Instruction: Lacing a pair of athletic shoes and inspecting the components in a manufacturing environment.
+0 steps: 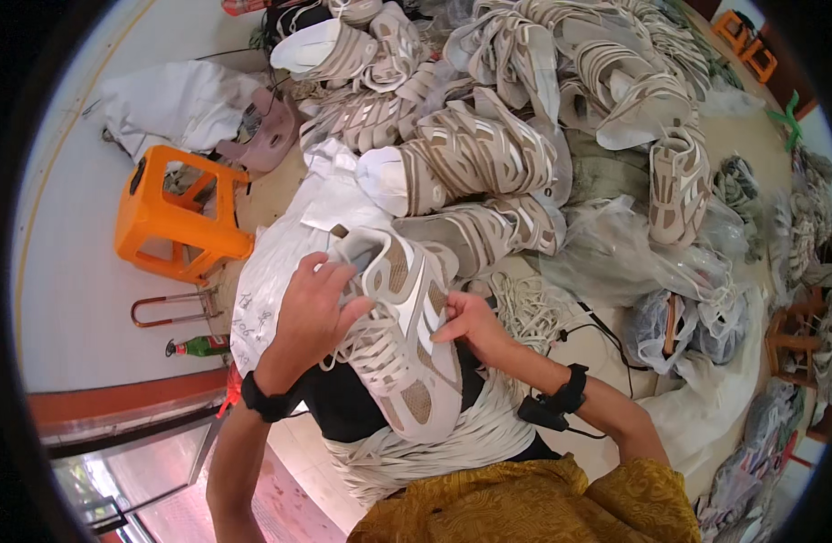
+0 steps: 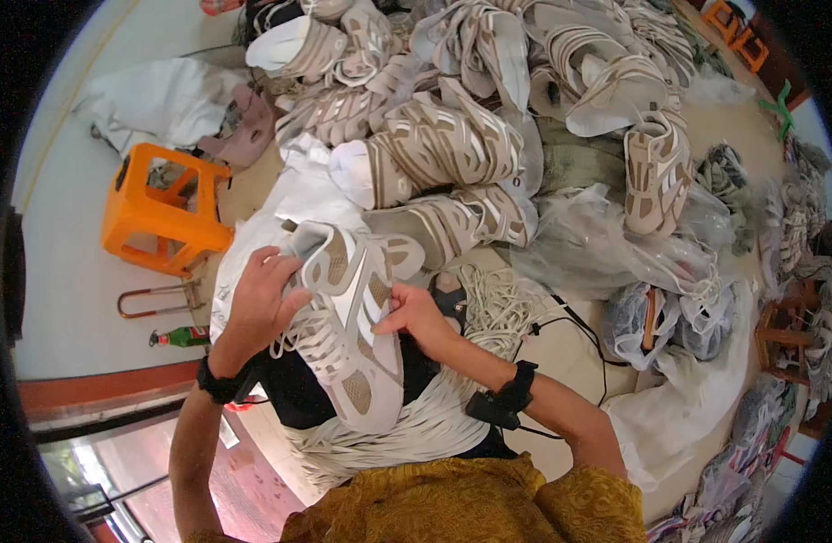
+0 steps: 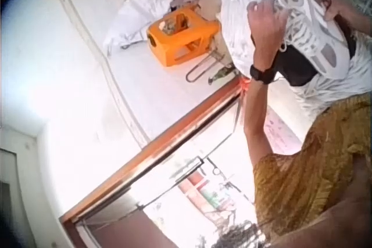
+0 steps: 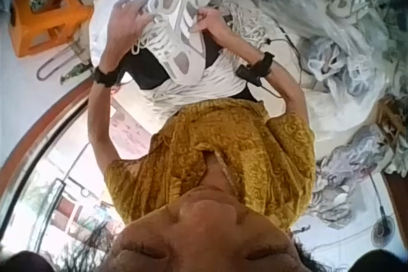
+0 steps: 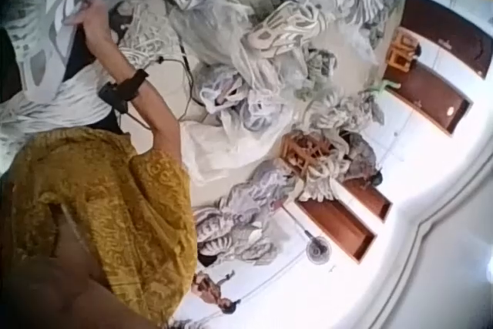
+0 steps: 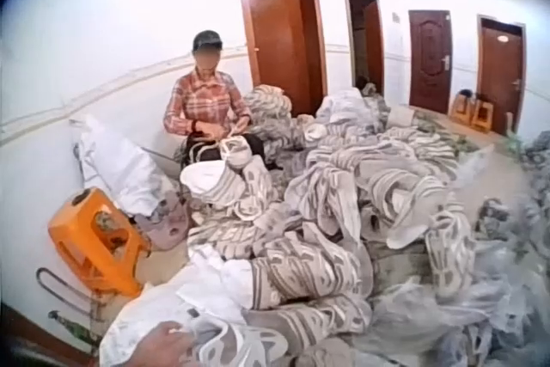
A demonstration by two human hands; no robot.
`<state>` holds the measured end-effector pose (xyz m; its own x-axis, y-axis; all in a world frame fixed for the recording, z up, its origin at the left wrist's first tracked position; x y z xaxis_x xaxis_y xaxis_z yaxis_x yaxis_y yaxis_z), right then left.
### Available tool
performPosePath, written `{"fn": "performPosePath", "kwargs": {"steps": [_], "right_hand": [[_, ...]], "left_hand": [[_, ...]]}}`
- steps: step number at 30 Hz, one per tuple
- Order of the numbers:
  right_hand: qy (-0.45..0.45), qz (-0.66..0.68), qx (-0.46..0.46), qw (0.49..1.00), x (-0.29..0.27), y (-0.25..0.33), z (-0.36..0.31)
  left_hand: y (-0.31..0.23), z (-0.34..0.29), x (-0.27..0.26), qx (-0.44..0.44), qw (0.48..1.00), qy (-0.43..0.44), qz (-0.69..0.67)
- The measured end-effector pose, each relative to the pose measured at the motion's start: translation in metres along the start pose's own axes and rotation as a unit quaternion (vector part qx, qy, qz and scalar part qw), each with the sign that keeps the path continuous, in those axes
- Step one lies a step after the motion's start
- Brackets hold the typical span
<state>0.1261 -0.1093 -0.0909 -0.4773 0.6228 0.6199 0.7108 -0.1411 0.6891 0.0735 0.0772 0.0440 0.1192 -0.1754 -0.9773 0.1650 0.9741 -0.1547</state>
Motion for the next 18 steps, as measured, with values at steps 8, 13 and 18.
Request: {"fn": "performPosePath", "kwargs": {"steps": [8, 13, 18], "right_hand": [[0.078, -0.080, -0.055, 0.992, 0.014, 0.042, 0.011], [0.040, -0.128, -0.074, 0.988, -0.054, 0.070, 0.043], [-0.072, -0.551, -0.178, 0.812, -0.093, 0.016, 0.095]], "left_hand": [[-0.001, -0.003, -0.004, -0.304, 0.891, 0.098, -0.322], [0.028, -0.027, -0.027, -0.263, 0.901, 0.021, -0.343], [0.041, -0.034, -0.042, -0.344, 0.886, 0.054, -0.306]]}}
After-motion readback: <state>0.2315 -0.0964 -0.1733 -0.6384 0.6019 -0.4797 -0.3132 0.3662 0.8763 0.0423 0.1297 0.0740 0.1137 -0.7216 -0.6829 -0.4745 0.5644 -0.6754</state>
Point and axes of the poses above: each hand's wrist, its own z-axis towards the middle knuckle, its own x-axis out of the palm, y = z × x, the point moved 2 cm from there along z, towards the middle knuckle, and after that the axes turned 3 degrees about z, right-handed, at the moved point
